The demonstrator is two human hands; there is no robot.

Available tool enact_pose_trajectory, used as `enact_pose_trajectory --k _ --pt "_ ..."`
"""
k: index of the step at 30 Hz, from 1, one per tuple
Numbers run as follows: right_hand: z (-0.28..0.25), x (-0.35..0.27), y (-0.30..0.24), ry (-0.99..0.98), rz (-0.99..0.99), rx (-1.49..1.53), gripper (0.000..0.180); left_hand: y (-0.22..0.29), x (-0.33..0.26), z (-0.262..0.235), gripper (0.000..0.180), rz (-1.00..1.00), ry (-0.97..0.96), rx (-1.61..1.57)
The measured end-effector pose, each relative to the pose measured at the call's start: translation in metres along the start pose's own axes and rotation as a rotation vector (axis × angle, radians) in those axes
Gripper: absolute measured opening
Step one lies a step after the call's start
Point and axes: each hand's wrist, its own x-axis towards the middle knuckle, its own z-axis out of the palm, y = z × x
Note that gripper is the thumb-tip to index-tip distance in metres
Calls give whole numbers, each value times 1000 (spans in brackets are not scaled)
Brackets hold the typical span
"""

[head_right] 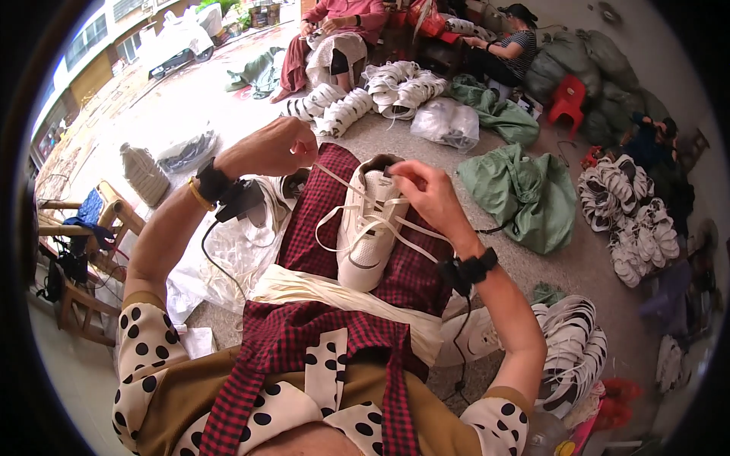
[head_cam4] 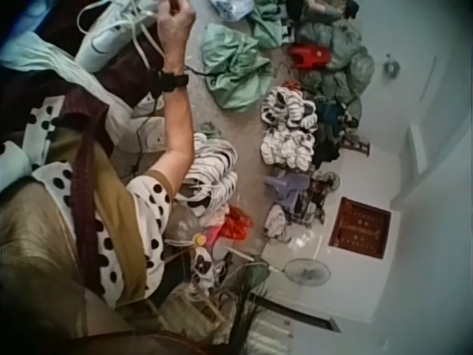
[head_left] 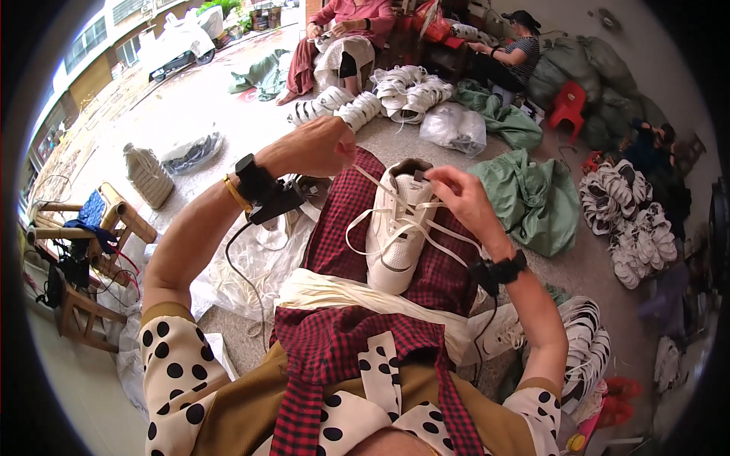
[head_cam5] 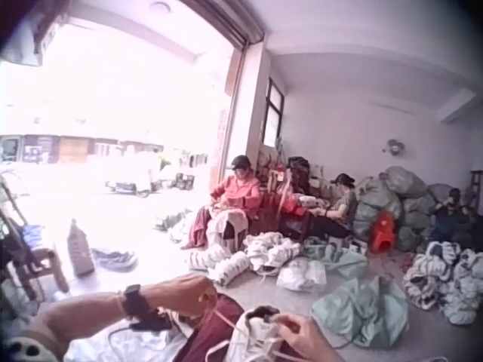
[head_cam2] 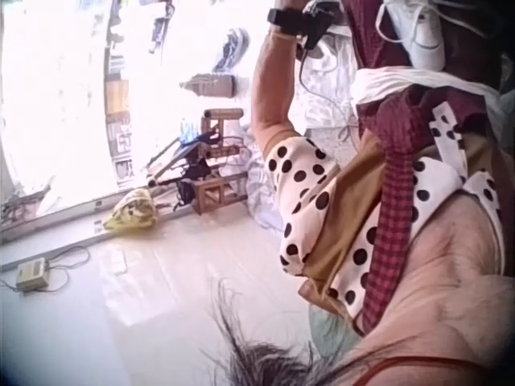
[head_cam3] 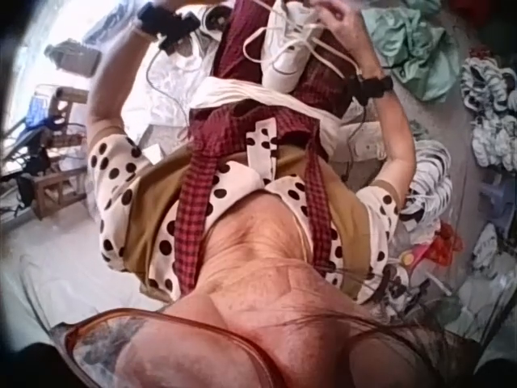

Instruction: Threading and lacing white sneakers in a factory workshop environment.

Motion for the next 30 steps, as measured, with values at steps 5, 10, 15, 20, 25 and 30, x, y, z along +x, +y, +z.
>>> enact_pose_trajectory --k 5,10,15,20,25,30 --pt "30 26 -45 -228 -168 108 28 16 -1 -2 12 140 87 -51" --pt "32 22 -55 -291 -83 304 28 25 4 -7 16 177 65 -145" --pt "17 7 -45 -262 35 395 28 31 20 11 20 190 -4 -373" --pt "-5 -25 -21 -121 156 401 25 14 55 89 32 162 64 -325" --pt "11 -39 5 -19 63 165 17 18 78 103 49 92 -98 -270" --pt "30 -39 5 106 -67 -111 14 14 84 92 58 -15 -347 -406"
